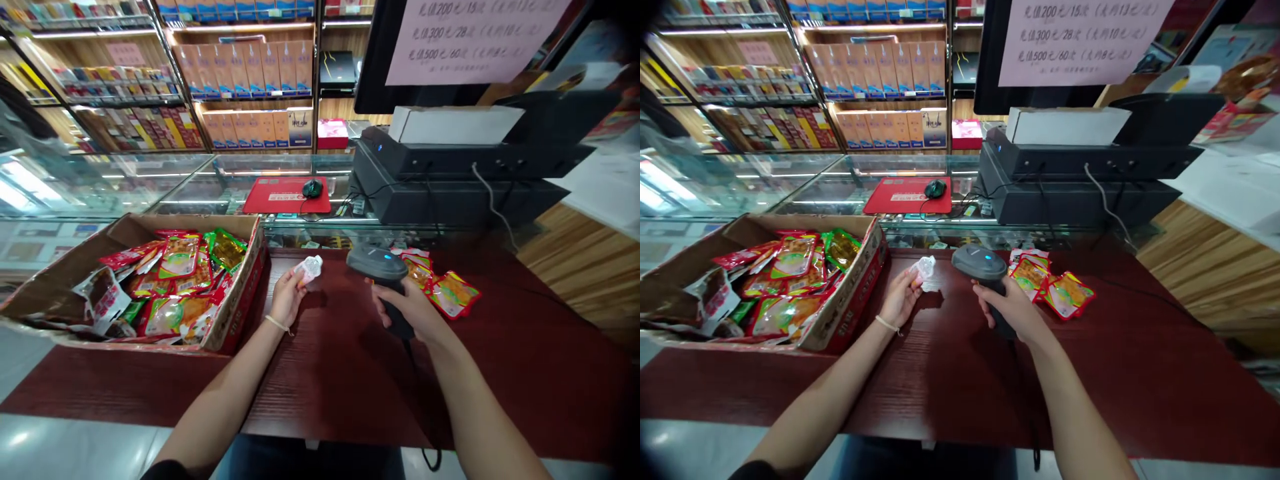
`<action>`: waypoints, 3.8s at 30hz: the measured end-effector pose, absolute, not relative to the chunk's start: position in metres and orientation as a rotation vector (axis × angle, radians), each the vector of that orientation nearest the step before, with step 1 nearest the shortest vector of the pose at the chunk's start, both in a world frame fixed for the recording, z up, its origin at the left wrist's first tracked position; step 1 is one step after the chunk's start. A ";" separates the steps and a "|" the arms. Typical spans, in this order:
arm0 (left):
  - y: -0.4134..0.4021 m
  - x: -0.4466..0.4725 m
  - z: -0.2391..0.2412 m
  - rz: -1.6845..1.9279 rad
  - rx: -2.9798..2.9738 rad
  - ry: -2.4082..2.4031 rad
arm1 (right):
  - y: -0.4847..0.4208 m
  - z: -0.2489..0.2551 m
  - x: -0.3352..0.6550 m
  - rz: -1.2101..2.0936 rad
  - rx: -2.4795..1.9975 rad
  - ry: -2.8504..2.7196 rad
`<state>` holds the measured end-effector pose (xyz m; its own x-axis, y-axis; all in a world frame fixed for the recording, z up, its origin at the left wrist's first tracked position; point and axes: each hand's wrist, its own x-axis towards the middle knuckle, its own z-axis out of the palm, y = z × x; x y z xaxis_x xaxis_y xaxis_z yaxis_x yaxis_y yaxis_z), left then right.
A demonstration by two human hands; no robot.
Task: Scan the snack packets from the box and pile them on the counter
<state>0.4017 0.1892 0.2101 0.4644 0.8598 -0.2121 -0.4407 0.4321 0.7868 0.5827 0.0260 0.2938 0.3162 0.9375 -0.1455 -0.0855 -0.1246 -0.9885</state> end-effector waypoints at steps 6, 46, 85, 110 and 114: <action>0.197 0.397 0.211 0.832 0.514 0.523 | 0.030 0.291 0.579 1.088 -1.445 -0.854; 0.183 0.409 0.221 0.971 1.078 0.721 | -0.007 0.323 0.612 0.893 -1.609 -0.926; 0.097 0.422 0.336 0.880 1.752 0.527 | -0.076 0.326 0.613 0.795 -1.478 -0.683; 0.267 0.224 0.336 -0.367 2.696 1.252 | 0.061 0.335 0.464 1.131 -1.420 -0.991; 0.272 0.240 0.326 -0.352 2.690 1.247 | 0.057 0.335 0.463 1.134 -1.426 -0.943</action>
